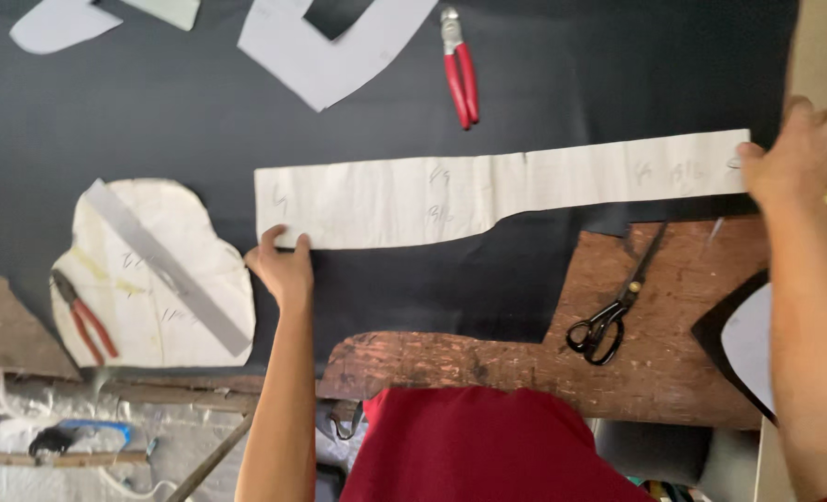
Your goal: The person arranges white paper patterns on a large sheet of black fabric on a wooden table. They use a metal ruler and pliers to secure the patterns. Finally, they use scissors to cut the black fabric along the edge of a pattern.
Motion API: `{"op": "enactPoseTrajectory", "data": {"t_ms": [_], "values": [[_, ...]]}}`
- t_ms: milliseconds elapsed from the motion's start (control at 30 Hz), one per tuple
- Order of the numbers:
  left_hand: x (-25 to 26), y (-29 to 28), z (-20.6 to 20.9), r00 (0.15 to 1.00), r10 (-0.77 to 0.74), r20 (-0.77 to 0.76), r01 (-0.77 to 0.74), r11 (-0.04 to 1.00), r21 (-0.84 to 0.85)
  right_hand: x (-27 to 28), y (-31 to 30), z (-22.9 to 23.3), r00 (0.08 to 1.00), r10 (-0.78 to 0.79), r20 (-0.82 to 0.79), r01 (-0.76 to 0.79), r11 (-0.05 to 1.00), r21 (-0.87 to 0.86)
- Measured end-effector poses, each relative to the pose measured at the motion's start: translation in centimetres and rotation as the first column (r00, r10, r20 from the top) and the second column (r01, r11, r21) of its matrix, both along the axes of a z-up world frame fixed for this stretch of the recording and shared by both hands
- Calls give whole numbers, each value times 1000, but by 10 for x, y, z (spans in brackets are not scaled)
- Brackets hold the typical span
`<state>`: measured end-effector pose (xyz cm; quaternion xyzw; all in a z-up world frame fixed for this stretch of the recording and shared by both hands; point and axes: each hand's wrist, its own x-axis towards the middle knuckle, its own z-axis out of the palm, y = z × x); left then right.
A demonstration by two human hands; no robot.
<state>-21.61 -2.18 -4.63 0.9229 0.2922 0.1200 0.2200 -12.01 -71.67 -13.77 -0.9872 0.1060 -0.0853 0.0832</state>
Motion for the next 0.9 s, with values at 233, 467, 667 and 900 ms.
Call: {"op": "enactPoseTrajectory", "data": {"t_ms": [233, 467, 667, 900], "values": [[-6, -82, 12, 951, -308, 8, 298, 926, 233, -54, 122, 61, 998, 43, -52, -20, 924, 381], [9, -158, -3, 668, -687, -285, 741, 648, 173, -66, 135, 65, 976, -143, -166, 197, 906, 375], [9, -146, -8, 678, -641, -359, 723, 669, 172, -80, 127, 54, 986, -131, -106, 160, 926, 341], [-1, -144, 0, 723, -594, -353, 664, 738, 117, -84, 123, 50, 987, -138, -81, 158, 922, 354]]}}
